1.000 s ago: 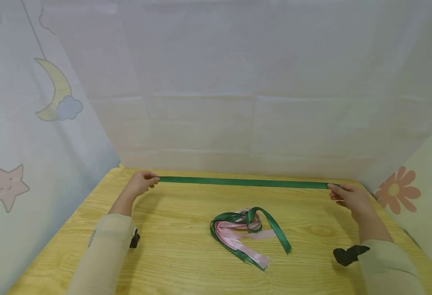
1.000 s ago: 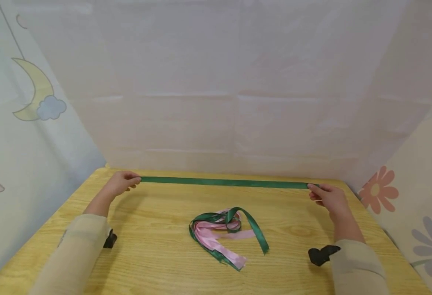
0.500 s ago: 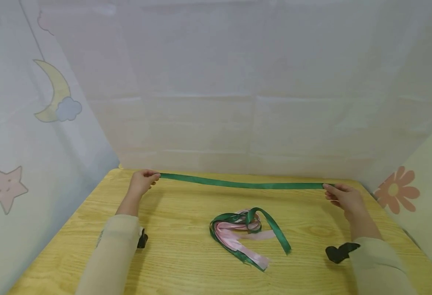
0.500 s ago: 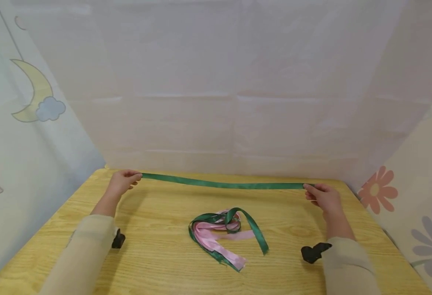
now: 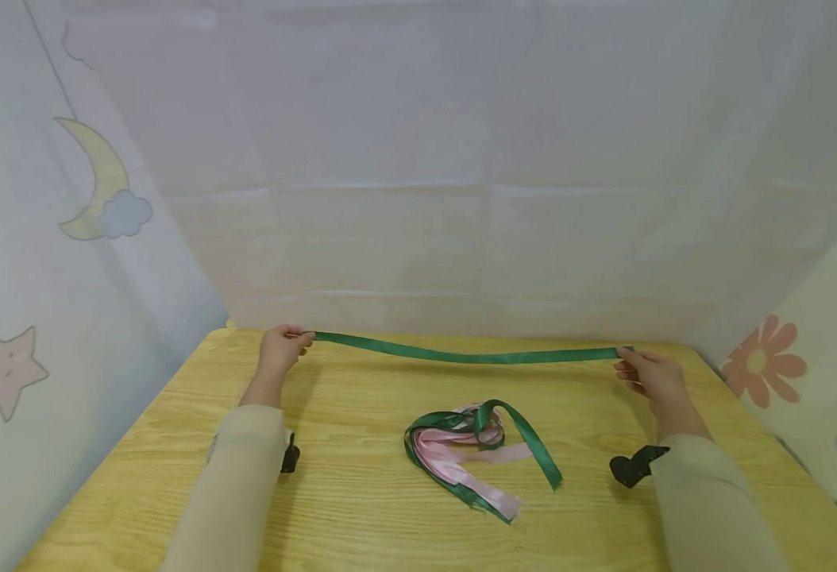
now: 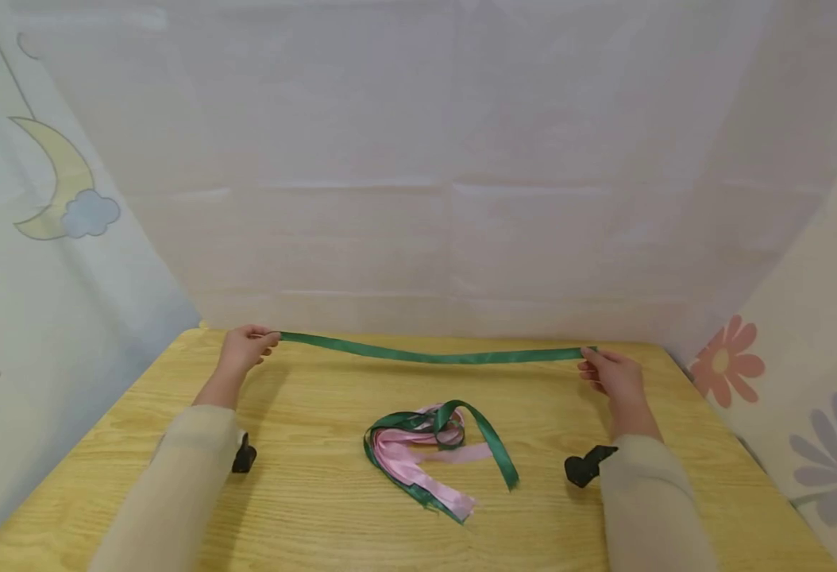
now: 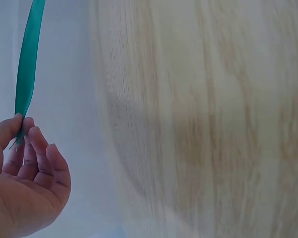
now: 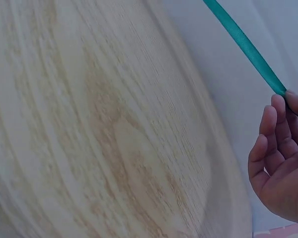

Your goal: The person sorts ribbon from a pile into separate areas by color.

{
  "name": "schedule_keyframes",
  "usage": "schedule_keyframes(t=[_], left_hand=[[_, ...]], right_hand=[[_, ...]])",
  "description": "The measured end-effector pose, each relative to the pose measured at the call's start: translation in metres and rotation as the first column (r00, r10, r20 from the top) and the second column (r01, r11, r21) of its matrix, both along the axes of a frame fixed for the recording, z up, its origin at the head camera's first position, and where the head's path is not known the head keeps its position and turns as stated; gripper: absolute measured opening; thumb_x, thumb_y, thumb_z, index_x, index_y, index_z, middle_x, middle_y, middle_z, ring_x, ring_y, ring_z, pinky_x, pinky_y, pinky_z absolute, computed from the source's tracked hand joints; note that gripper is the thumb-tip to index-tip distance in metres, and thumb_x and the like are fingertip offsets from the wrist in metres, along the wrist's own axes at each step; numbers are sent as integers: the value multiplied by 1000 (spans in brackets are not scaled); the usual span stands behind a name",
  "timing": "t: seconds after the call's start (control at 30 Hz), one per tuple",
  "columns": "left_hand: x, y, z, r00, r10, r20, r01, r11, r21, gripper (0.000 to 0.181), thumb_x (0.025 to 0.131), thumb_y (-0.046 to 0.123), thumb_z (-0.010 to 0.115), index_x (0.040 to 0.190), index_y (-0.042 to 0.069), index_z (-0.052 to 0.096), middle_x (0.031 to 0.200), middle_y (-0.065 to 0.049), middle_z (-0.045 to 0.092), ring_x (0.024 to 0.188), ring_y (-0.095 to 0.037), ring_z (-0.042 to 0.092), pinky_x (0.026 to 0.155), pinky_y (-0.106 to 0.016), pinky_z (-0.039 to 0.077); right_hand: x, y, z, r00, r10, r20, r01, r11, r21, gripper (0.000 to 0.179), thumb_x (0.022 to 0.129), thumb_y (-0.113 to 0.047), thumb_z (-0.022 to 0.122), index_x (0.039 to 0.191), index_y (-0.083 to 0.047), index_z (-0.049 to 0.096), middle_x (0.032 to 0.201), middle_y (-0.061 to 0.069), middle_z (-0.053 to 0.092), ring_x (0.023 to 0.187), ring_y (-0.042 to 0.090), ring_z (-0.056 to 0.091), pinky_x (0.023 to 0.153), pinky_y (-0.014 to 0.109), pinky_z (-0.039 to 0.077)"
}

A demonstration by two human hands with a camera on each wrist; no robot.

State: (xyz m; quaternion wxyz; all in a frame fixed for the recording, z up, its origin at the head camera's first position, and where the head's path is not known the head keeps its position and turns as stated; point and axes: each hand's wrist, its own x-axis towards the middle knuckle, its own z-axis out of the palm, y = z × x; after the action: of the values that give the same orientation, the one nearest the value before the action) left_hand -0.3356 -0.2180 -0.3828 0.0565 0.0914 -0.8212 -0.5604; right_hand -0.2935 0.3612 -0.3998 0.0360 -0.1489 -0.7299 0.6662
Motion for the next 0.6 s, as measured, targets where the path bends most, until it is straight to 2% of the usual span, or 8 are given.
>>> schedule_keyframes(t=[0.07,0.2,0.23,0.3,0.43,0.47,0.6], left_hand=[[-2,3,1,1000,10,8,-10,1000,7,28,92,20,59,109,-2,56,104,-17,62,103,-38,55,81,-40,45],[-4,8,3,1000,17,7,-17,1000,-20,25,91,20,62,103,-1,57,100,-17,64,95,-34,59,79,-39,46],[-4,8,4,1000,15,-3,-15,999,-38,24,90,20,63,100,-1,58,96,-16,65,90,-32,60,75,-38,47],[-5,8,3,1000,14,-1,-14,998,-65,23,90,21,63,97,0,59,96,-16,65,86,-29,60,77,-39,47],[-7,9,0,999,21,24,-18,992,-127,19,91,20,61,97,2,59,98,-16,64,87,-27,58,73,-37,47],[-7,10,-1,999,24,41,-18,990,-136,19,92,19,60,99,2,58,101,-16,63,91,-28,57,75,-38,47],[-6,13,-2,998,22,61,-11,985,-173,19,93,20,58,101,3,58,103,-16,62,92,-28,56,70,-35,46]], right_hand=[[-2,0,0,1000,-7,10,6,1000,12,36,86,-40,64,106,-12,52,69,-11,66,65,5,64,62,22,50],[-9,-1,-4,1000,-2,24,0,998,70,55,88,-41,61,125,-2,48,68,-12,65,66,5,64,64,23,50],[-11,-2,-5,1000,-1,27,-1,996,90,60,88,-40,60,129,2,45,67,-13,65,65,5,64,64,24,50],[-14,-2,-8,1000,-1,30,-2,992,127,68,89,-40,59,134,8,39,66,-14,64,65,4,64,64,24,50],[-18,-4,-12,999,-10,34,5,987,163,65,91,-37,57,134,9,39,64,-15,64,64,4,63,64,24,50],[-18,-5,-13,999,-13,32,7,986,165,64,92,-36,57,134,9,38,64,-15,63,64,4,63,64,24,50],[-19,-9,-11,1000,-10,17,7,983,185,68,92,-37,55,138,9,34,65,-16,63,64,3,63,65,23,50]])
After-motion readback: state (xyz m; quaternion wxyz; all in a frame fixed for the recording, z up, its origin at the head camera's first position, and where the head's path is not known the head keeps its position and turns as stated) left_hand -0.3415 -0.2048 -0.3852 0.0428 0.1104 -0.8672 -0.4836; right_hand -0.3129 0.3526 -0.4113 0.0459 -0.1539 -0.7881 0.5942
